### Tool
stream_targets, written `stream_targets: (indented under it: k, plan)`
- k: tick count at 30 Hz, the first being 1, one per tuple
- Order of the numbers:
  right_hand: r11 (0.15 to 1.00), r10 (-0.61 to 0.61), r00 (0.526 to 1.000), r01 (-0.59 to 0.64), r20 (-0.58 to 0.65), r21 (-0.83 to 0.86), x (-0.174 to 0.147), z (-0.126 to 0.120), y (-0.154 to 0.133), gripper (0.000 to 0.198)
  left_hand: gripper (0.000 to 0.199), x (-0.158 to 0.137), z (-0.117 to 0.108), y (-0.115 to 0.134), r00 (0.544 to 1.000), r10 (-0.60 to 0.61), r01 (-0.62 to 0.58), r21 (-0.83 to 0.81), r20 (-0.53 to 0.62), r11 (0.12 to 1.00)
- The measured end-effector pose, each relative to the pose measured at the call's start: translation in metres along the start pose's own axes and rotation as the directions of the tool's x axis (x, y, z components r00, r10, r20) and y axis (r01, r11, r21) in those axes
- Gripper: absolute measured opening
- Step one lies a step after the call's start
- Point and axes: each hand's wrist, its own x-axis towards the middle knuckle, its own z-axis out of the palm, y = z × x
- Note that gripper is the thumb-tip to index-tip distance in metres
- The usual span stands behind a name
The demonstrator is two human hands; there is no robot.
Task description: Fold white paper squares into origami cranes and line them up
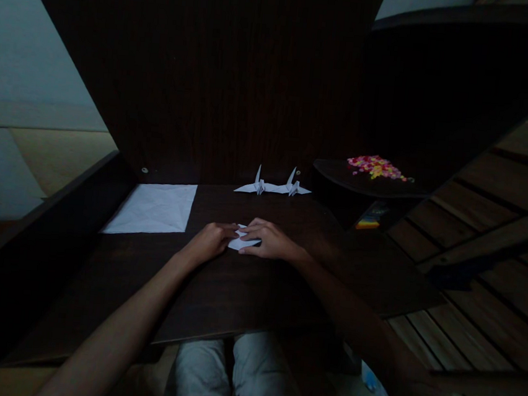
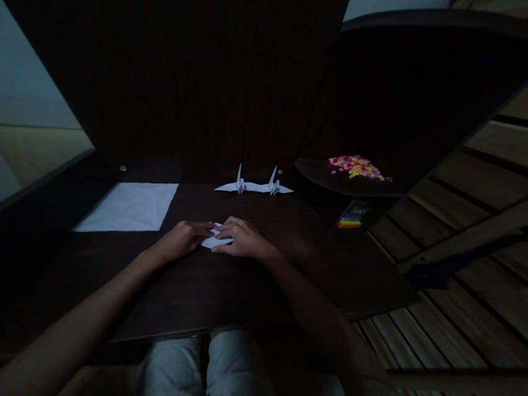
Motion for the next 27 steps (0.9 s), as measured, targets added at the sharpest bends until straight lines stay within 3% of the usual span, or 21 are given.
stream_targets:
  k: [7,15,22,27]
  plan:
    - [0.999,0.031,1.0,-0.031,0.002,-0.017,0.001,0.0,-0.004,0.024,0.029,0.0,-0.002,0.004,1.0,0.017,-0.017,0.026,0.008,1.0]
    - [0.993,0.111,0.993,-0.109,-0.044,0.048,0.003,0.003,-0.001,0.023,0.031,0.0,-0.006,0.012,0.998,-0.059,0.061,0.053,-0.029,0.997]
    - [0.994,0.076,0.991,-0.067,-0.113,0.087,0.006,0.008,0.002,0.018,0.029,-0.002,-0.005,0.005,0.999,0.043,-0.043,0.004,-0.031,0.999]
    - [0.996,0.004,0.999,0.0,-0.043,0.094,0.004,0.003,0.01,0.018,0.025,-0.001,-0.007,0.003,0.995,0.094,-0.094,-0.005,0.018,0.996]
